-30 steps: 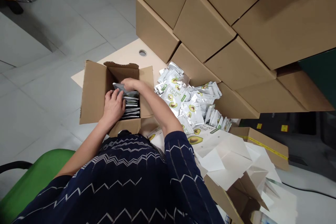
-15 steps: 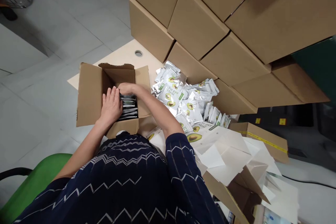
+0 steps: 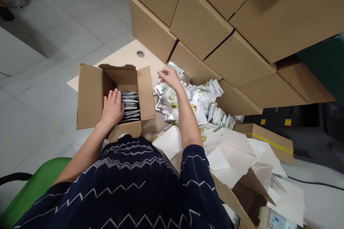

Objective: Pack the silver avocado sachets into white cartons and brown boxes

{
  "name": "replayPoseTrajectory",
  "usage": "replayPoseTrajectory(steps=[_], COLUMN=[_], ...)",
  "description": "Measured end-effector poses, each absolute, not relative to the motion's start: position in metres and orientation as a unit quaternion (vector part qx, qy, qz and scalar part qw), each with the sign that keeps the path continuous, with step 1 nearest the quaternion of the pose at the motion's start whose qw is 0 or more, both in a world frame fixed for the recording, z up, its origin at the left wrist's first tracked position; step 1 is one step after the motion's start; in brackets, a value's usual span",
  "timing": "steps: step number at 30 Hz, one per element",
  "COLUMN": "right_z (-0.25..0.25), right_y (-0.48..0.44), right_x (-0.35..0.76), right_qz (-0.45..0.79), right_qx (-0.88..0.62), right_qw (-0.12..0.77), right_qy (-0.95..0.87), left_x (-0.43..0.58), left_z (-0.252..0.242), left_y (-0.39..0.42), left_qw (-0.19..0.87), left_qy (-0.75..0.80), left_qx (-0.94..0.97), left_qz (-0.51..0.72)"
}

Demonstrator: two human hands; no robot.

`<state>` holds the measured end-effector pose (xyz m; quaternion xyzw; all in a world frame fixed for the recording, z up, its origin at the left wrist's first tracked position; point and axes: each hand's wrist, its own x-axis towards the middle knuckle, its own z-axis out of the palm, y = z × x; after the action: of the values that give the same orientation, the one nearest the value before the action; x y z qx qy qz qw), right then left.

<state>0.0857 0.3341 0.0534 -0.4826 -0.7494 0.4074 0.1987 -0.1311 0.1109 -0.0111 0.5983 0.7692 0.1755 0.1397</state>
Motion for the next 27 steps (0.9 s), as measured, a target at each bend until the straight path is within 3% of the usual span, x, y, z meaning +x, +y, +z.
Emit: replayPoseTrajectory(steps=[6, 12, 20, 24, 27], right_z=[0.009, -0.030, -0.031, -0.017, -0.005], right_y=[0.356, 0.332, 0.322, 0.326, 0.323], right_x=[0.193, 0.213, 0.212, 0.224, 0.231], right_qz=[0.189, 0.221, 0.158, 0.236, 0.345], right_qx=[-0.652, -0.669, -0.711, -0.680, -0.665], right_qw=[-0.083, -0.191, -0.177, -0.123, -0.007], right_qy=[-0.729, -0.684, -0.662, -0.683, -0.663], left_x=[-0.130, -0.131, -0.132, -0.131, -0.131], left_z=[-0.010, -0.011, -0.012, -0.012, -0.013], left_y=[0.111, 0.111, 0.110, 0.110, 0.110], left_qw=[0.142, 0.141, 0.134, 0.132, 0.133], left_qy=[0.765, 0.768, 0.766, 0.767, 0.767], left_qx=[0.599, 0.597, 0.599, 0.600, 0.600], left_qz=[0.187, 0.187, 0.189, 0.186, 0.186])
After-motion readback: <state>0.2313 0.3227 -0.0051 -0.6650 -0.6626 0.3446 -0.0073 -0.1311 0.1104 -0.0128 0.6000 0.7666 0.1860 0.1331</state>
